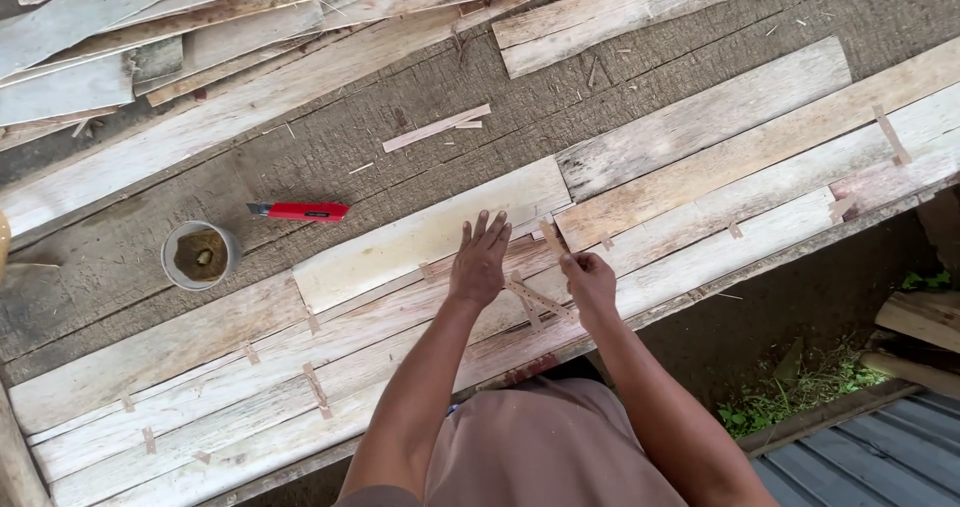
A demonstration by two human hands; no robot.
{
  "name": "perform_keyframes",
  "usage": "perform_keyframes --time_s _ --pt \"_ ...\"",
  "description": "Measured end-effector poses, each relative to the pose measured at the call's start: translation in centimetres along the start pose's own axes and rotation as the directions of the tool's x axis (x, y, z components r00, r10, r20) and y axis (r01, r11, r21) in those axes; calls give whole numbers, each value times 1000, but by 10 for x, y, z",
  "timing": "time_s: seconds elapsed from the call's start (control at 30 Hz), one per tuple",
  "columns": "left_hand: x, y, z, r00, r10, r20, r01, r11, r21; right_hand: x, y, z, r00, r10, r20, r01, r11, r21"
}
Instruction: The person arranges wooden planks on a workbench, applies a paste-like substance from a container using a small stick, and places thin wooden strips between the planks. The person continues to align and adjust the planks and strips throughout the clip.
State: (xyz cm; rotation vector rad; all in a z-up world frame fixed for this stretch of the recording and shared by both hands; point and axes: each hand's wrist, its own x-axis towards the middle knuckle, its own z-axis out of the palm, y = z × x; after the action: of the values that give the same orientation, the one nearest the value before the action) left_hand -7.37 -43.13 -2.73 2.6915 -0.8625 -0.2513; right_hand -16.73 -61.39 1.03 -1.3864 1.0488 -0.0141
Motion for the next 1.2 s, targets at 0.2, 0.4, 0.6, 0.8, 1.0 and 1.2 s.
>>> perform_keyframes --time_s 0.2,0.4,0.6,0.8,1.0,1.2 --pt "4 -11 4 997 68 44 -70 996 60 -1 -2 19 1000 20 22 -17 992 -128" --pt "1 -8 -4 978 155 142 -168 983 79 11 13 25 1000 24 -2 -24 978 -206" --pt "9 5 -27 943 147 298 -219 950 224 12 10 30 999 36 -8 -37 952 -303" --pt "25 16 -49 888 115 446 -255 929 267 15 12 34 999 39 -34 -49 926 -373" --pt "29 19 -56 860 90 503 -267 918 292 15 16 33 997 68 -40 -79 907 -415" --pt "30 22 -64 859 112 499 -281 918 279 18 17 33 998 54 -40 -66 900 -431"
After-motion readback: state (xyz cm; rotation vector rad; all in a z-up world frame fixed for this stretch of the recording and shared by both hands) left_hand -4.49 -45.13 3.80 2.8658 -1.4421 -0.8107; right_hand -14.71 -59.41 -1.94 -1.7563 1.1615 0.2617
